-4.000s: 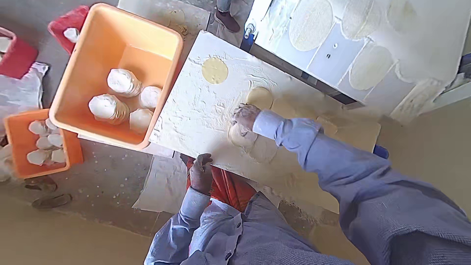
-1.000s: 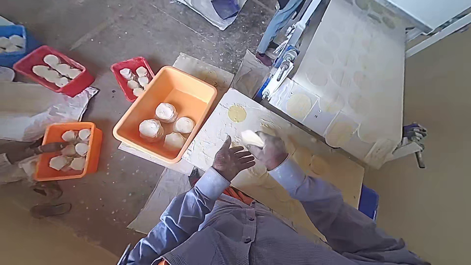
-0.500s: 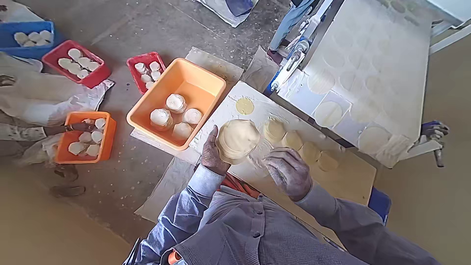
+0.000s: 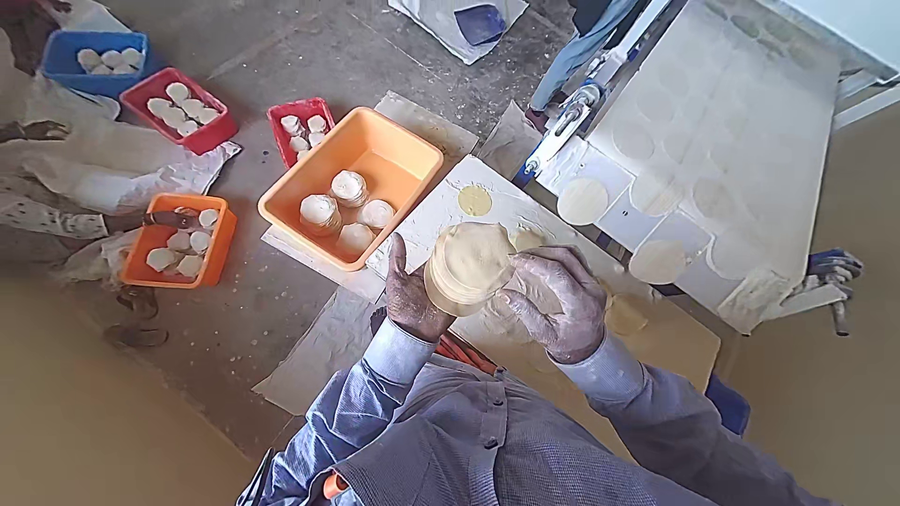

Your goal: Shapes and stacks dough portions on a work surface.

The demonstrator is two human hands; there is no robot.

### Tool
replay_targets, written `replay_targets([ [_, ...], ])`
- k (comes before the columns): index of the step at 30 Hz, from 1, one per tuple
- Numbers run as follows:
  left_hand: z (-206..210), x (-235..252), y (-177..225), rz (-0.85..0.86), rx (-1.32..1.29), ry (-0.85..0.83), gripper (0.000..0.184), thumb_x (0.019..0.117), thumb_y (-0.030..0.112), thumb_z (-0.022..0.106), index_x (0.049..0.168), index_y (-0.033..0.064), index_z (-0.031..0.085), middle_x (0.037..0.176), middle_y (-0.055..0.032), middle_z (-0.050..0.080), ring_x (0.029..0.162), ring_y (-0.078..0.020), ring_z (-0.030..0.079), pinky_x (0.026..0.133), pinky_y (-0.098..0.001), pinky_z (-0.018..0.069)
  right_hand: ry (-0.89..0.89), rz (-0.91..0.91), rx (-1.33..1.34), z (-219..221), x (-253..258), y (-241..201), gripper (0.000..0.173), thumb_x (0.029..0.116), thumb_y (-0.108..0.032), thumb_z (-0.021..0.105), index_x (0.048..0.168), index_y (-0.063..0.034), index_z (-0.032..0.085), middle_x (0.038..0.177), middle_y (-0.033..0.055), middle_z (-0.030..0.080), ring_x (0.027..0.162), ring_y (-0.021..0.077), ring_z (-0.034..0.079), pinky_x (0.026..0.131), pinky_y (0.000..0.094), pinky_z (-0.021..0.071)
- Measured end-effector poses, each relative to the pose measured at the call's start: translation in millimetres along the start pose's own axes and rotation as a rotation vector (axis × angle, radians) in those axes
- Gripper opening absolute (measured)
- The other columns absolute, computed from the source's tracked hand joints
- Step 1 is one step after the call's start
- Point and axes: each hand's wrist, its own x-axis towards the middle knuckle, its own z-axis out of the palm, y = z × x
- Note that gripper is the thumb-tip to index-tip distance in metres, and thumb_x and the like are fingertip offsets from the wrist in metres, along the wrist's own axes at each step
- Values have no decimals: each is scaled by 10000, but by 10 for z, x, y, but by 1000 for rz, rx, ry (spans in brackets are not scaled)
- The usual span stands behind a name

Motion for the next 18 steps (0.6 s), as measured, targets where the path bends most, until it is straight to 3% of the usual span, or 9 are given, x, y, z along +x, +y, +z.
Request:
replay_targets([
  [3,75,-36,-27,4,-16,-19,958,855,901,263,1258,132,667,1233,-116,692,1160,-246,660,966,-468,550,27,-27,6,-65,21,-84,336,881,-275,793,1096,-25,727,1098,141,700,1094,223,645,971,335,537],
  [5,158,-39,-55,44,-14,17,891,881,863,306,1276,145,656,1246,-105,686,1173,-242,651,981,-473,541,72,118,83,-84,-45,-111,262,935,-267,720,1034,-30,669,1008,78,694,978,119,669,872,273,576],
  [7,262,-11,-74,113,18,91,640,974,663,447,1304,141,617,1257,-110,672,1182,-249,648,995,-478,543,-27,470,339,-64,-129,-165,245,982,-260,653,1050,-24,660,943,18,700,855,61,675,773,246,583],
  [9,356,30,-79,150,87,133,369,1036,378,490,1281,124,600,1221,-128,672,1145,-261,660,976,-478,554,-119,885,675,23,-99,-271,217,960,-199,634,1086,-25,667,931,30,714,834,109,696,742,275,593],
  [11,432,75,-77,167,136,168,284,1045,252,485,1268,113,594,1183,-139,678,1098,-262,676,948,-462,569,-74,1073,890,155,2,-365,99,960,-108,622,997,-26,661,864,38,712,784,122,702,706,274,598],
  [13,472,115,-55,187,132,157,275,1050,224,475,1258,97,601,1162,-150,683,1075,-265,686,933,-451,577,-8,1147,1016,243,134,-430,72,967,-50,622,900,-25,633,781,46,698,697,113,687,659,253,591],
  [18,489,153,6,251,68,123,308,1063,244,405,1251,95,597,1170,-155,677,1095,-284,677,940,-479,568,111,1198,1174,320,290,-516,110,983,16,603,878,-14,605,724,56,655,631,111,646,642,255,581],
])
